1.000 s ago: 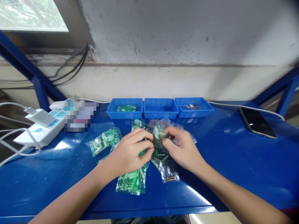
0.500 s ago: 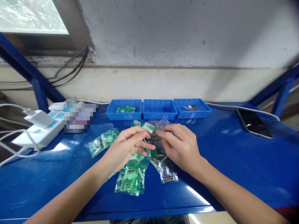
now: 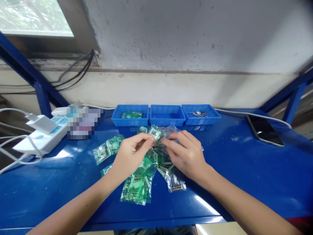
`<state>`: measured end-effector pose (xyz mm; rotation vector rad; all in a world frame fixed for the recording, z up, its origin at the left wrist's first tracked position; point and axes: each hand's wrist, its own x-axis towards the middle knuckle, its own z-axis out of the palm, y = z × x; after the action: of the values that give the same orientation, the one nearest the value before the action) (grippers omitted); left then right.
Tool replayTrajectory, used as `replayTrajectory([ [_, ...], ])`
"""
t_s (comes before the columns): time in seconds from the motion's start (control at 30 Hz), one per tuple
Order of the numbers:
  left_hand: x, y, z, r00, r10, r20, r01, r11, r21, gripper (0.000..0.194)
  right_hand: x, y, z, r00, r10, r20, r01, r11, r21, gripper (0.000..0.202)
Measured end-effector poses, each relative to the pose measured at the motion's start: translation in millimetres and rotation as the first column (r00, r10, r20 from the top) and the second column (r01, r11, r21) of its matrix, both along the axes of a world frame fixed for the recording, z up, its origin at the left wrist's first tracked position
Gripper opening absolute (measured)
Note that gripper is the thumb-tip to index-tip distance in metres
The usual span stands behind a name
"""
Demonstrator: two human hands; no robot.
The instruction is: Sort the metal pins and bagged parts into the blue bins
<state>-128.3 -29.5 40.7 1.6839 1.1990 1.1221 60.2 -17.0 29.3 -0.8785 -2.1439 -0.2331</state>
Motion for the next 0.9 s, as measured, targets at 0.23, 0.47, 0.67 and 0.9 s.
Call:
replayTrajectory([
  [0.23,-2,3,-8.8,0.893,0.176,-0.415,0.161,0.736,0.658,0.013,-10,-4,6.9,0.833,-0.086,-0.547,-0.412,0.562,-0.717,0.033],
  [0.47,-4,2,-5.4,0.838,0.064,-0.543,0.336,0.723,0.603,0.015,-12,-5,10.5,0.676,-0.308,-0.669,-0.592,0.313,-0.743,0.018],
  [0.67,-1,3,-5.6,0.911,0.060,-0.407,0.207,0.788,0.580,0.011,-5,3,6.6,0.672,-0.358,-0.648,-0.404,0.556,-0.726,0.022],
  [0.9,1,-5,-7.7,0.895,-0.053,-0.443,0.263,0.865,0.428,0.014,-4,44,33.9,0.901,-0.062,-0.429,0.077,0.997,0.018,0.008],
])
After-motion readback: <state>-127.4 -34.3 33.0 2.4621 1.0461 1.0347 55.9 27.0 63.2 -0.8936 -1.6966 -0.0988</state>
